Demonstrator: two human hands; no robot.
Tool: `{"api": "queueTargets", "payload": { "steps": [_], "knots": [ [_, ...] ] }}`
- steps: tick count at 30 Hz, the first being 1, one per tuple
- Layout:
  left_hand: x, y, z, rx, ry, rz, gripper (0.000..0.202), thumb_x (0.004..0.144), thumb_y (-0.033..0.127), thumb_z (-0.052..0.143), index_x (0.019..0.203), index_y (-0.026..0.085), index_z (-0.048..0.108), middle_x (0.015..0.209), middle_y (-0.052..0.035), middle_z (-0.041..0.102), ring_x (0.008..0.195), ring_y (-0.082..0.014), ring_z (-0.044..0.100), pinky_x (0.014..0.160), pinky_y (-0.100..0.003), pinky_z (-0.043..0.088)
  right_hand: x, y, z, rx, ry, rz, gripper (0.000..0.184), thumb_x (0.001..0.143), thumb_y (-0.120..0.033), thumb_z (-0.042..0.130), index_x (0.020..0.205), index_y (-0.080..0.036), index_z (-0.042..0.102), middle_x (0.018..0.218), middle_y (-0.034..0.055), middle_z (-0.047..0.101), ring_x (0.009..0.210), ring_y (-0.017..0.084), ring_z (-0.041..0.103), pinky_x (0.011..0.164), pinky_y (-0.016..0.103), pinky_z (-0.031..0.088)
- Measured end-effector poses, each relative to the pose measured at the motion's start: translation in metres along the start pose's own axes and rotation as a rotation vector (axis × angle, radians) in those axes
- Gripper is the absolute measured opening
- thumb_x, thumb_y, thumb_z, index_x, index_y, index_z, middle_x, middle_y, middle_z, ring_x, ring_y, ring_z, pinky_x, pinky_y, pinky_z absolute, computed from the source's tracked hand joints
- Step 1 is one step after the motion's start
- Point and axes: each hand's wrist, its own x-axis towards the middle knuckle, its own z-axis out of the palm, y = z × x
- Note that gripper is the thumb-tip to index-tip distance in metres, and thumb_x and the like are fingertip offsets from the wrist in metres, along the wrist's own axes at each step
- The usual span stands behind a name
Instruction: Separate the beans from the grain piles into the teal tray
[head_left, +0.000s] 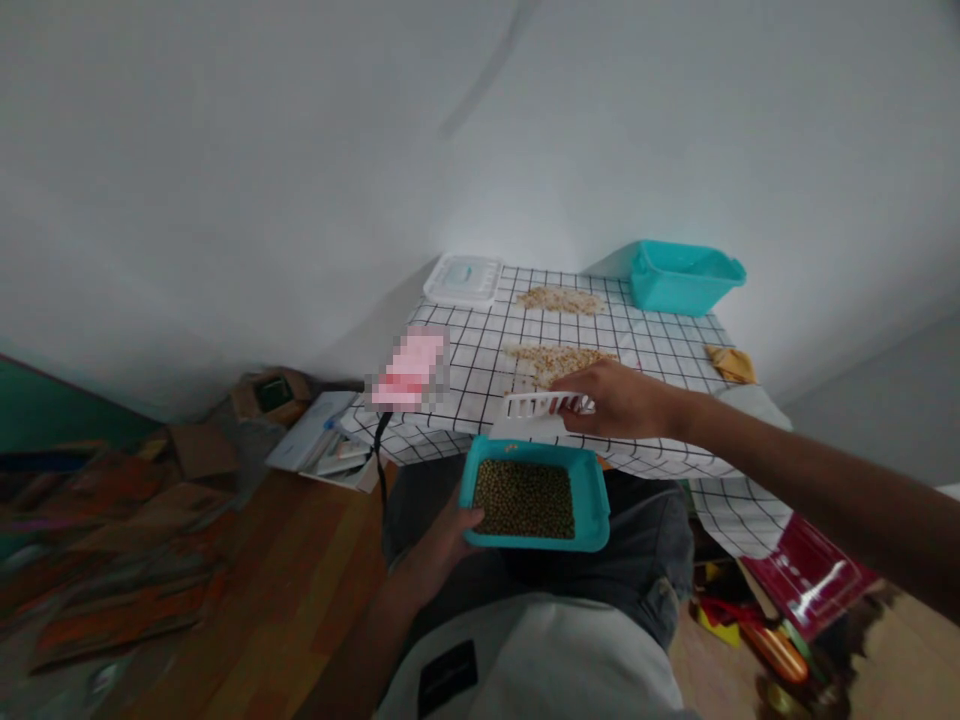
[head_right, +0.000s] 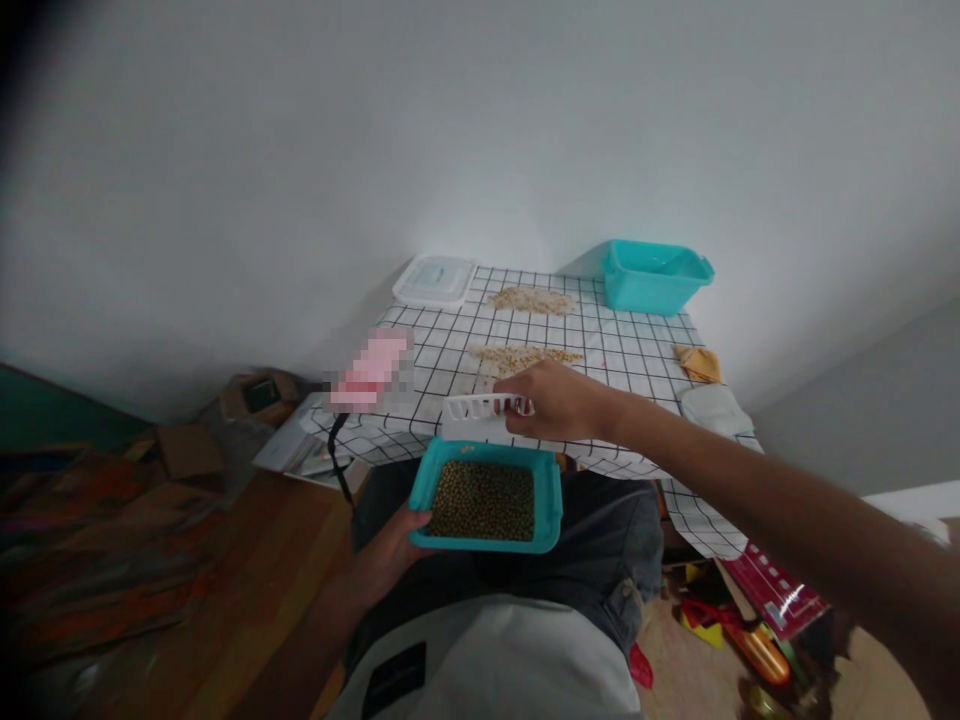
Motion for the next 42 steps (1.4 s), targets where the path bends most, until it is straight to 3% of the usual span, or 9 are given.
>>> {"api": "queueTargets", "payload": {
  "steps": [4, 8, 11, 19, 26, 30, 42],
  "knots": [
    [0.001, -0.001, -0.001, 0.001, -0.013, 0.0, 0.056, 0.092, 0.028, 0.05, 0.147, 0.023, 0.039, 0.142, -0.0096, 0.058, 0.135, -0.033, 0.046, 0.106, -0.05, 0.042, -0.019, 0.002, -0.011, -0.035, 0.025, 0.073, 0.015, 0.085, -0.024, 0.055, 0.095, -0.02, 0.065, 0.083, 0.0029, 0.07, 0.071, 0.015, 0.061, 0.067, 0.026, 0.04],
    [0.001, 0.001, 0.004, -0.017, -0.015, -0.015, 0.054, 0.092, 0.028, 0.049, 0.146, 0.023, 0.042, 0.141, -0.0095, 0.059, 0.136, -0.0322, 0.045, 0.106, -0.049, 0.043, -0.027, 0.026, -0.026, -0.213, 0.163, 0.313, 0.025, 0.083, -0.031, 0.056, 0.1, -0.017, 0.068, 0.081, 0.0062, 0.071, 0.068, 0.018, 0.062, 0.065, 0.029, 0.041],
    [0.0, 0.003, 0.007, -0.02, -0.003, -0.03, 0.055, 0.092, 0.027, 0.051, 0.146, 0.022, 0.041, 0.14, -0.0104, 0.06, 0.134, -0.032, 0.048, 0.106, -0.049, 0.042, -0.022, 0.045, -0.028, -0.25, 0.191, 0.403, 0.03, 0.082, -0.034, 0.057, 0.101, -0.015, 0.068, 0.082, 0.008, 0.071, 0.069, 0.019, 0.062, 0.063, 0.029, 0.041],
    [0.001, 0.002, 0.004, -0.02, 0.004, -0.013, 0.057, 0.091, 0.028, 0.052, 0.146, 0.025, 0.04, 0.137, -0.0096, 0.062, 0.131, -0.0326, 0.051, 0.106, -0.05, 0.042, 0.006, 0.047, -0.012, -0.2, 0.141, 0.298, 0.018, 0.081, -0.032, 0.057, 0.085, -0.016, 0.065, 0.067, 0.0035, 0.064, 0.058, 0.014, 0.052, 0.056, 0.027, 0.033],
    [0.0, -0.001, -0.004, 0.024, -0.011, -0.012, 0.048, 0.094, 0.027, 0.052, 0.141, 0.021, 0.048, 0.132, -0.01, 0.066, 0.127, -0.0311, 0.054, 0.106, -0.047, 0.042, 0.013, 0.039, -0.013, -0.153, 0.131, 0.191, 0.016, 0.08, -0.027, 0.058, 0.088, -0.016, 0.066, 0.074, 0.0048, 0.067, 0.062, 0.014, 0.055, 0.06, 0.027, 0.034],
    [0.001, -0.001, 0.0, 0.011, 0.018, -0.029, 0.048, 0.093, 0.029, 0.053, 0.141, 0.021, 0.049, 0.132, -0.0105, 0.066, 0.126, -0.0313, 0.055, 0.106, -0.048, 0.042, 0.011, 0.033, -0.014, -0.133, 0.133, 0.16, 0.017, 0.081, -0.026, 0.057, 0.091, -0.016, 0.066, 0.077, 0.005, 0.069, 0.063, 0.014, 0.057, 0.06, 0.026, 0.034],
    [0.001, 0.002, 0.005, -0.006, 0.01, -0.028, 0.051, 0.092, 0.029, 0.053, 0.143, 0.023, 0.047, 0.141, -0.0096, 0.06, 0.135, -0.0326, 0.047, 0.107, -0.049, 0.041, 0.004, 0.027, -0.013, -0.128, 0.1, 0.171, 0.024, 0.082, -0.026, 0.056, 0.102, -0.016, 0.067, 0.082, 0.0053, 0.071, 0.067, 0.014, 0.059, 0.063, 0.026, 0.037]
  ]
}}
